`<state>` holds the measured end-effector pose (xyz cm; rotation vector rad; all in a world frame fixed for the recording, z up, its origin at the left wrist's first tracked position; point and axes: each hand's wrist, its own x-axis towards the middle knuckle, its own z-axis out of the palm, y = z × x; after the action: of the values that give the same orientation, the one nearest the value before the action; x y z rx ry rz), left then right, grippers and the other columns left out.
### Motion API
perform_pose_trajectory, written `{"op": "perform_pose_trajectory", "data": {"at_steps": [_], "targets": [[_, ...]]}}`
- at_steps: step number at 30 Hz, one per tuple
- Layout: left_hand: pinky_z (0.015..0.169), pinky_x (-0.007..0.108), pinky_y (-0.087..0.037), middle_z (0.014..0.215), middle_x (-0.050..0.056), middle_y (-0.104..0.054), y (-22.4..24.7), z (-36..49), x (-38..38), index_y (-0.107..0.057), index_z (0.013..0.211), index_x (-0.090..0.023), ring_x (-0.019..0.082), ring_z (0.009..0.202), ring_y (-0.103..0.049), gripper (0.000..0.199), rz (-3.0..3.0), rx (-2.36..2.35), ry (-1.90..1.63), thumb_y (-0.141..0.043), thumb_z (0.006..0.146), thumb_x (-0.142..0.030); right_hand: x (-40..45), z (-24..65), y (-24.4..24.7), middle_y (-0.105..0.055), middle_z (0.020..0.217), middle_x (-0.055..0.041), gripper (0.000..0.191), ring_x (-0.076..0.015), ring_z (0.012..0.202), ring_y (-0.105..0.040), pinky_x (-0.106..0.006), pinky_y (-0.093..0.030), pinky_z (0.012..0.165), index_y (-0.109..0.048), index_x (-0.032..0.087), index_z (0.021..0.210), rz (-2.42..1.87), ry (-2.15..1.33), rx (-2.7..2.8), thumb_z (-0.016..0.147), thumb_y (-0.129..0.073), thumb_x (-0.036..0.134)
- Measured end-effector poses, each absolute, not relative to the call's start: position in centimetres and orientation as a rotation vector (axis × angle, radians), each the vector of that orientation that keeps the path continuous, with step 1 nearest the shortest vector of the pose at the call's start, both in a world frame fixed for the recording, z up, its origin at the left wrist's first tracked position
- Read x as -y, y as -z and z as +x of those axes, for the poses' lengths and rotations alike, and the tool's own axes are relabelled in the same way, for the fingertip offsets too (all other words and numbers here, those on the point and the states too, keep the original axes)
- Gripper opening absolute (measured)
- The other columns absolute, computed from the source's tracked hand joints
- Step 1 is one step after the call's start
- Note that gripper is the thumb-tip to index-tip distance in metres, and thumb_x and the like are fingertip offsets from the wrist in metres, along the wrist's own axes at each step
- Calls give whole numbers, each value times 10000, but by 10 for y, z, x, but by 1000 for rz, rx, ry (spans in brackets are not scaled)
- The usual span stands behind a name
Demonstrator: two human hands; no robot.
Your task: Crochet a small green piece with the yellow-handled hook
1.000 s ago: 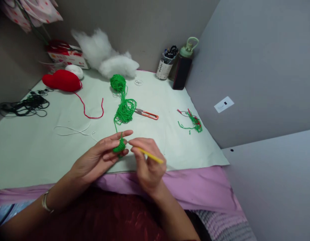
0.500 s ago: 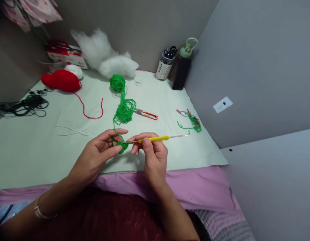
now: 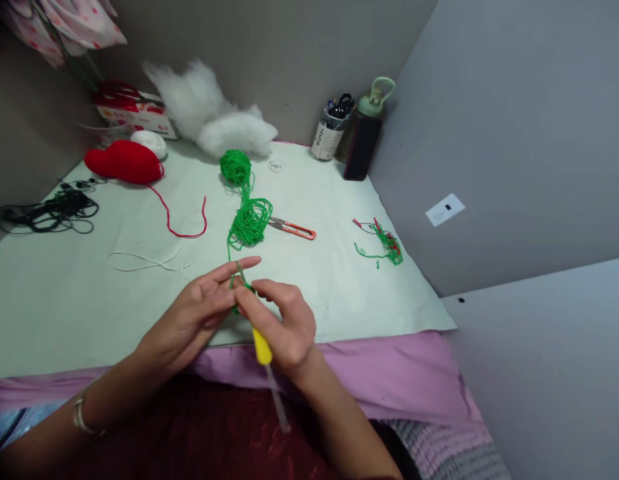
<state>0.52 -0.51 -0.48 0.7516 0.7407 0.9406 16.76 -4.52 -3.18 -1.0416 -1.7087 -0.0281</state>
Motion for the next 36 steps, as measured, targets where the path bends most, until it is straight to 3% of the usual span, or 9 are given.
{"op": "perform_pose_trajectory", "data": {"at_steps": [3, 8, 13, 17, 20, 23, 26, 29, 36], "targets": [[508, 179, -284, 739, -51, -537, 3, 1, 0, -797, 1277, -197, 56, 558, -304, 448, 647, -689, -899, -885, 844, -268, 41, 167, 25, -777, 962, -40, 258, -173, 787, -728, -329, -621, 696, -779, 280, 1180, -968, -343, 1436, 1050, -590, 164], [836, 249, -493, 947, 31, -702, 4, 5, 3, -837, 1184, -220, 154, 889, -607, 363, 762, -695, -971, -896, 828, -256, 33, 163, 16, -770, 933, -29, 185, -141, 705, -680, -297, -580, 617, -800, 262, 1035, -894, -686, 1218, 1054, -616, 252], [832, 243, -487, 910, 12, -708, 9, 12, 9, -805, 1279, -250, 145, 861, -609, 459, 805, -761, -1036, -908, 831, -270, 37, 162, 24, -787, 996, -49, 223, -179, 827, -739, -332, -631, 691, -795, 290, 1149, -1046, -370, 1485, 1033, -634, 187], [637, 162, -443, 801, -23, -631, 6, 12, 5, -812, 1270, -203, 53, 606, -443, 459, 570, -650, -900, -905, 824, -261, 40, 164, 30, -796, 1113, -74, 332, -219, 949, -769, -364, -653, 758, -777, 322, 1249, -1047, -5, 1650, 990, -687, 135], [696, 177, -495, 746, -51, -561, 4, 9, 0, -837, 1207, -172, 30, 534, -316, 371, 493, -601, -842, -874, 842, -221, 38, 166, 25, -782, 983, -46, 236, -184, 810, -742, -340, -624, 694, -797, 294, 1142, -1020, -269, 1416, 1026, -634, 169], [755, 207, -509, 804, -27, -621, 5, 8, 0, -850, 1154, -200, 62, 623, -463, 324, 610, -657, -926, -879, 832, -216, 35, 165, 19, -738, 882, -24, 191, -140, 663, -672, -296, -569, 597, -796, 261, 1013, -949, -622, 1134, 1053, -609, 261], [846, 246, -510, 944, 15, -730, 7, 9, 4, -828, 1223, -264, 152, 889, -642, 390, 855, -731, -978, -890, 839, -255, 32, 164, 20, -767, 920, -34, 170, -137, 687, -656, -281, -547, 606, -804, 251, 981, -905, -781, 1115, 1032, -657, 321], [978, 312, -489, 1030, 33, -766, 7, 7, 4, -784, 1321, -303, 205, 1036, -670, 442, 1044, -785, -943, -859, 885, -313, 29, 165, 23, -784, 927, -27, 152, -118, 690, -627, -257, -523, 626, -807, 255, 982, -905, -862, 1084, 1015, -690, 346], [843, 294, -509, 982, 17, -695, 4, -5, -4, -747, 1375, -326, 192, 945, -668, 611, 1012, -575, -727, -933, 796, -273, 20, 169, 17, -708, 770, 23, 377, -49, 424, -378, -215, -464, 444, -686, 219, 852, -853, -1334, 829, 875, -786, 582]]}}
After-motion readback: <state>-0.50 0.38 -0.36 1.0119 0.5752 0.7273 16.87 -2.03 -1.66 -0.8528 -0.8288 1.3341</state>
